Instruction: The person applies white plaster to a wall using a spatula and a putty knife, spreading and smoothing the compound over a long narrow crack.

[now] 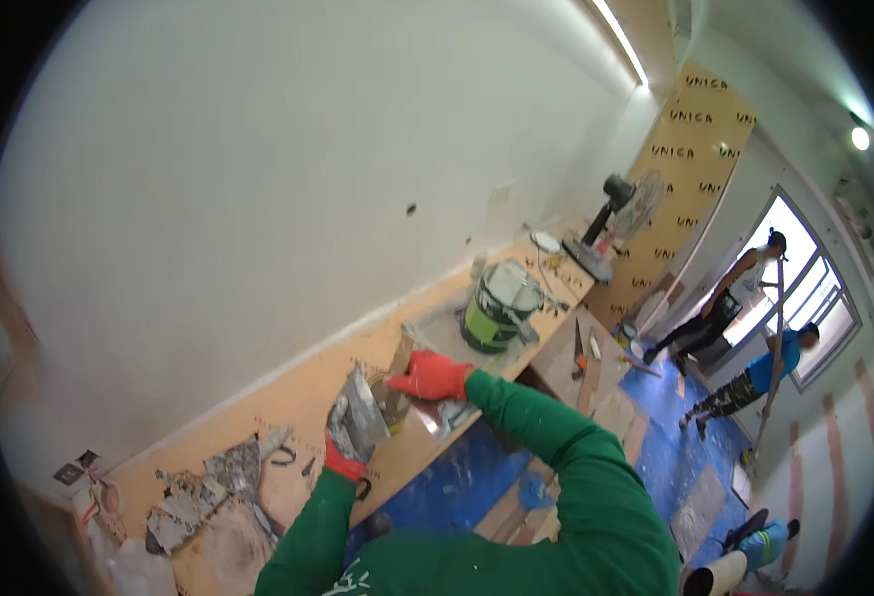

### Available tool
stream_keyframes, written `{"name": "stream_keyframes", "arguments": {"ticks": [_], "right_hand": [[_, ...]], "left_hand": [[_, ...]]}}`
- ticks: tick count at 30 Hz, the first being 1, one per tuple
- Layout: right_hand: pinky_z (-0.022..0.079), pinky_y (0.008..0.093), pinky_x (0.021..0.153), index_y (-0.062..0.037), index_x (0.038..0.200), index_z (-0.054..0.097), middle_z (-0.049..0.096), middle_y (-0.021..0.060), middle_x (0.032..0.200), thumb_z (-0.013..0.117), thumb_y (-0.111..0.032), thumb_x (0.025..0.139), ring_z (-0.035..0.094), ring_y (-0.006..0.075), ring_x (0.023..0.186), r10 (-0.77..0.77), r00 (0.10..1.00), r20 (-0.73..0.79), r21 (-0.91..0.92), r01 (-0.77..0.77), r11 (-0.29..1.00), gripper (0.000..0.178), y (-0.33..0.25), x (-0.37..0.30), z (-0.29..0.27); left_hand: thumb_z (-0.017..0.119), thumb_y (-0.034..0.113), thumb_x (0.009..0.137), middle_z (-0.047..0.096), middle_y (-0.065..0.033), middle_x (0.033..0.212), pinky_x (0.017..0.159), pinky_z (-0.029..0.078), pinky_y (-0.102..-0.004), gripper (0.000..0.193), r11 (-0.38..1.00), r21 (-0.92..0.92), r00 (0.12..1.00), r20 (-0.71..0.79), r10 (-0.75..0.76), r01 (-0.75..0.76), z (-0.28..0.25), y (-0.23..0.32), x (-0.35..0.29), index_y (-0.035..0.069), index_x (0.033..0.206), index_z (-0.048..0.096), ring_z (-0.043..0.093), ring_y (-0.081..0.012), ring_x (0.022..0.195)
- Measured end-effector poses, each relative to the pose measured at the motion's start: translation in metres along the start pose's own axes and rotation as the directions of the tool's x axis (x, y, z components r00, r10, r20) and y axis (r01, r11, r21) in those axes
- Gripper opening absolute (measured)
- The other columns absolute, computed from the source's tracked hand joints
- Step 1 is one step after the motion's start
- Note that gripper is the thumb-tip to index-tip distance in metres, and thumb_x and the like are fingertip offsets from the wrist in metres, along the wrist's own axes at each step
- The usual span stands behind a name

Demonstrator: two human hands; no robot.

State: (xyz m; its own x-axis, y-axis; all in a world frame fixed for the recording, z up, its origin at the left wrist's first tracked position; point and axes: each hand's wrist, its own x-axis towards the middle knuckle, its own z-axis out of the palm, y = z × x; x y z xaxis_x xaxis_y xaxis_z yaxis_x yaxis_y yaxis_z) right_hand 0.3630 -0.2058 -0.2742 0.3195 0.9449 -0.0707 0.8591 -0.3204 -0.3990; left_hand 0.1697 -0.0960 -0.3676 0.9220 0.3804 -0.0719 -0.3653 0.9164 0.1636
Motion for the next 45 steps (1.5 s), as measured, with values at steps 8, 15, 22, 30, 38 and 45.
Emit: {"name": "stream_keyframes", "arguments": {"ticks": [8, 15, 22, 30, 38, 45], "right_hand": [[0.046, 0.0439, 0.095, -0.0121, 0.11, 0.068, 0.066, 0.0224, 0.111, 0.055, -0.052, 0.09, 0.06, 0.0383, 0.109, 0.058, 0.992, 0.108, -0.151, -0.042, 0.988, 0.046, -0.058, -0.009, -0.031], [0.051, 0.0395, 0.083, 0.0002, 0.102, 0.067, 0.07, 0.0187, 0.095, 0.063, -0.039, 0.09, 0.067, 0.0311, 0.09, 0.212, 0.964, -0.162, 0.406, -0.131, 0.904, 0.042, 0.0, -0.013, -0.003], [0.05, 0.0293, 0.066, 0.0039, 0.098, 0.066, 0.068, 0.0066, 0.083, 0.068, -0.017, 0.09, 0.063, 0.0127, 0.072, 0.318, 0.888, -0.332, 0.79, 0.078, 0.608, 0.022, 0.013, -0.051, -0.019], [0.048, 0.0243, 0.071, 0.0034, 0.107, 0.064, 0.067, 0.0048, 0.087, 0.065, -0.016, 0.092, 0.062, 0.0096, 0.076, 0.417, 0.843, -0.339, 0.819, 0.046, 0.572, 0.024, -0.026, -0.097, -0.093], [0.049, 0.0254, 0.077, 0.0035, 0.114, 0.062, 0.068, 0.007, 0.097, 0.063, -0.015, 0.093, 0.062, 0.01, 0.087, 0.349, 0.868, -0.355, 0.777, 0.066, 0.626, 0.028, -0.05, -0.109, -0.105], [0.049, 0.0245, 0.072, 0.002, 0.114, 0.064, 0.068, 0.0039, 0.088, 0.069, -0.016, 0.089, 0.059, 0.0076, 0.08, 0.217, 0.886, -0.411, 0.647, 0.115, 0.754, 0.031, -0.044, -0.111, -0.081]], "left_hand": [[0.057, 0.031, 0.095, 0.069, -0.012, 0.109, 0.086, 0.056, -0.0411, 0.045, 1.0, 0.023, 1.0, -0.007, 0.004, -0.003, 0.0, 0.004, -0.005, 0.008, 0.133, 0.053, 0.068, -0.0281, 0.094], [0.054, 0.028, 0.097, 0.063, -0.0128, 0.124, 0.092, 0.053, -0.0406, 0.05, 0.994, 0.07, 0.996, -0.015, 0.088, -0.087, 0.006, -0.002, 0.003, 0.006, 0.14, 0.047, 0.066, -0.0296, 0.103], [0.055, 0.028, 0.097, 0.066, -0.0096, 0.115, 0.094, 0.052, -0.0387, 0.039, 0.982, 0.149, 0.969, -0.195, 0.149, -0.12, -0.024, 0.028, -0.011, 0.005, 0.129, 0.056, 0.065, -0.0265, 0.102], [0.056, 0.028, 0.098, 0.066, -0.0079, 0.1, 0.081, 0.048, -0.0291, 0.037, 0.292, 0.954, 0.92, -0.048, 0.39, -0.074, -0.02, 0.04, -0.019, -0.004, 0.115, 0.063, 0.059, -0.0135, 0.089], [0.047, 0.043, 0.101, 0.066, -0.0068, 0.094, 0.071, 0.052, -0.0299, 0.047, 0.654, 0.754, 0.965, -0.211, 0.154, 0.061, 0.015, 0.022, 0.0, -0.001, 0.109, 0.062, 0.063, -0.0137, 0.081], [0.047, 0.042, 0.102, 0.067, -0.0078, 0.097, 0.07, 0.054, -0.0301, 0.046, 0.677, 0.735, 0.97, -0.186, 0.156, 0.032, -0.002, 0.022, 0.021, 0.0, 0.109, 0.063, 0.065, -0.0152, 0.081]]}}
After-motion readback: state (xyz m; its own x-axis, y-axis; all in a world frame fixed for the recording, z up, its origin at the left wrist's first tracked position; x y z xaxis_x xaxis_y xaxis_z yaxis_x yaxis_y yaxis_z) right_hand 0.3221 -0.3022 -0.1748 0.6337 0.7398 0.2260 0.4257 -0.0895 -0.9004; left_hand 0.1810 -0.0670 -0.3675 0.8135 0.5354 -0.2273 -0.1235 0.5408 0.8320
